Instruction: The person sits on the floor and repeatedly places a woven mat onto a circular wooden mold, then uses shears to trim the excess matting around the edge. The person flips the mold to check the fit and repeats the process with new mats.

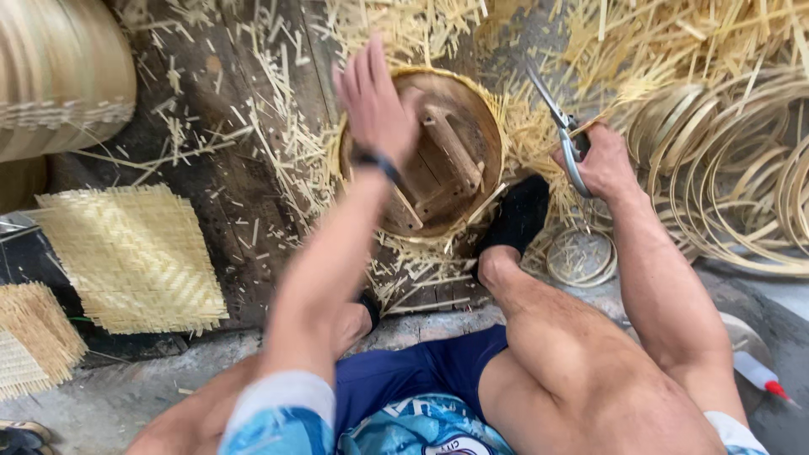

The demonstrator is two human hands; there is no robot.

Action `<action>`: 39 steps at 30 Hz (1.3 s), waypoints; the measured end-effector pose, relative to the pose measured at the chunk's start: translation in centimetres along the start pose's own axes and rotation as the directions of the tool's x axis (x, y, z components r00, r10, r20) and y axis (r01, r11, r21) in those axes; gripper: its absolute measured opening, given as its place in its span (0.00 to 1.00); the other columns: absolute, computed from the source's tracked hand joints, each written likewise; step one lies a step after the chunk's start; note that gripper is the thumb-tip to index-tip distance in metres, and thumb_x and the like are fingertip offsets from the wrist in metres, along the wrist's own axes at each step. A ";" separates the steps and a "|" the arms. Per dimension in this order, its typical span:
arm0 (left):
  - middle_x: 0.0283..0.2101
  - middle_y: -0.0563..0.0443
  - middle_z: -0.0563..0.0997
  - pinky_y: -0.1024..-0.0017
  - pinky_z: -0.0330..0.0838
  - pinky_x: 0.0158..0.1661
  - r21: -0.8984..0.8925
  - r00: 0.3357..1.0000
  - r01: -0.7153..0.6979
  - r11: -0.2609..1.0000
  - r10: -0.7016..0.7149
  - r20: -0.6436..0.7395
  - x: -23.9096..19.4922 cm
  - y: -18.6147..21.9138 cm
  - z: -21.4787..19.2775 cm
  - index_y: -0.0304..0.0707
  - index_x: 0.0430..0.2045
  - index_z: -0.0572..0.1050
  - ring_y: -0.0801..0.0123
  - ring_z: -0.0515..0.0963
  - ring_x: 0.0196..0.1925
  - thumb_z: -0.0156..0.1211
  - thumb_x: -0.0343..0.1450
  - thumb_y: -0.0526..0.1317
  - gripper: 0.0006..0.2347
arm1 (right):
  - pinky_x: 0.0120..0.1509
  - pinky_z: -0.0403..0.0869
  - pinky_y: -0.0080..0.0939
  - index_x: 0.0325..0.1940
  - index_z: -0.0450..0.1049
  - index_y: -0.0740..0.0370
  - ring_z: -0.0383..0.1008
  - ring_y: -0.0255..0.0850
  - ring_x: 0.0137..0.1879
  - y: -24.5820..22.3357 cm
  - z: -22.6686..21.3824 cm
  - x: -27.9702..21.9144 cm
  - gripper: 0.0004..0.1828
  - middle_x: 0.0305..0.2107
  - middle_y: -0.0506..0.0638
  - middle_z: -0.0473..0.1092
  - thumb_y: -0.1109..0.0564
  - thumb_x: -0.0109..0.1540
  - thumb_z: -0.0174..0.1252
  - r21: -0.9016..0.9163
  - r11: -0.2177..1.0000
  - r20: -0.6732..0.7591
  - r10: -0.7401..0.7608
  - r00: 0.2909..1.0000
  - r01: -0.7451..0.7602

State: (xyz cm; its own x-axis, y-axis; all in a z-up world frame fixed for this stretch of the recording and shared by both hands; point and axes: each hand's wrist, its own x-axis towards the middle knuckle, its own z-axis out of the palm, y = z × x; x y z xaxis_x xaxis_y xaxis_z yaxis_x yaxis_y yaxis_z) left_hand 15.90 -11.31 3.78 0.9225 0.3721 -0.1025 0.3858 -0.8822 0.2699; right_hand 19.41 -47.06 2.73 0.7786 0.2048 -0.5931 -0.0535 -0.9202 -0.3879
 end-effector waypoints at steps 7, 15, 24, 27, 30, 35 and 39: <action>0.77 0.35 0.43 0.37 0.29 0.74 -0.299 0.988 0.102 0.949 -0.063 0.138 -8.7 5.4 3.4 0.31 0.71 0.46 0.45 0.37 0.80 0.69 0.57 0.55 0.50 | 0.58 0.70 0.55 0.55 0.69 0.74 0.67 0.57 0.53 -2.8 -0.8 4.6 0.35 0.45 0.65 0.66 0.39 0.61 0.63 -0.378 0.896 0.020 -0.245 0.969 0.234; 0.79 0.38 0.29 0.25 0.43 0.68 -0.436 0.976 -0.055 0.898 0.139 0.164 -11.1 3.1 3.3 0.65 0.72 0.52 0.36 0.31 0.81 0.71 0.57 0.40 0.46 | 0.55 0.73 0.55 0.46 0.70 0.69 0.70 0.51 0.50 -1.8 2.6 2.9 0.32 0.41 0.61 0.68 0.34 0.63 0.60 -0.381 0.908 0.019 -0.179 0.984 0.173; 0.77 0.37 0.27 0.24 0.38 0.70 -0.387 0.969 -0.161 0.908 0.221 0.114 -11.2 2.3 4.9 0.60 0.72 0.53 0.38 0.29 0.79 0.72 0.54 0.38 0.47 | 0.36 0.76 0.41 0.38 0.74 0.66 0.73 0.43 0.34 -2.2 5.1 6.6 0.31 0.29 0.54 0.70 0.35 0.51 0.66 -0.773 0.590 -0.270 -0.636 0.723 0.231; 0.77 0.39 0.27 0.25 0.37 0.69 -0.290 0.938 -0.154 0.944 0.233 0.257 -10.9 1.7 4.2 0.65 0.71 0.55 0.41 0.30 0.79 0.72 0.52 0.35 0.48 | 0.47 0.75 0.51 0.49 0.71 0.69 0.73 0.49 0.46 -0.9 4.2 6.2 0.31 0.41 0.60 0.70 0.34 0.70 0.60 -0.445 0.867 -0.019 -0.259 0.966 0.223; 0.78 0.43 0.28 0.29 0.41 0.70 -0.404 0.878 -0.250 0.880 0.382 0.289 -11.4 0.6 3.7 0.67 0.72 0.56 0.43 0.32 0.81 0.73 0.54 0.35 0.48 | 0.52 0.74 0.53 0.45 0.72 0.65 0.73 0.50 0.48 0.3 4.4 4.5 0.28 0.42 0.59 0.70 0.36 0.64 0.65 -0.419 0.863 -0.125 -0.362 0.924 0.282; 0.78 0.44 0.28 0.30 0.41 0.72 -0.359 0.888 -0.296 0.885 0.393 0.239 -11.3 0.4 3.1 0.67 0.72 0.56 0.44 0.33 0.80 0.74 0.53 0.36 0.49 | 0.40 0.77 0.45 0.35 0.72 0.65 0.74 0.46 0.36 -0.6 5.9 5.3 0.31 0.30 0.54 0.69 0.33 0.53 0.66 -0.647 0.658 -0.310 -0.688 0.656 0.386; 0.77 0.40 0.29 0.29 0.37 0.71 -0.355 0.871 -0.353 0.866 0.443 0.215 -10.8 0.2 2.5 0.64 0.71 0.56 0.42 0.33 0.79 0.75 0.51 0.36 0.48 | 0.43 0.74 0.55 0.40 0.73 0.68 0.73 0.51 0.39 0.4 5.3 5.4 0.28 0.35 0.59 0.70 0.37 0.62 0.64 -0.421 0.834 -0.163 -0.457 0.875 0.357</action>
State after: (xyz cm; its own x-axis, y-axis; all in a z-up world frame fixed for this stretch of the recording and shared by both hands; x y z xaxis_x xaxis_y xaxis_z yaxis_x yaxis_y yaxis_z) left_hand 6.03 -16.18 2.52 0.9761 -0.1287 -0.1753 0.0051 -0.7924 0.6100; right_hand 20.27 -44.60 -4.32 0.8073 0.5449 -0.2266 0.4964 -0.8347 -0.2385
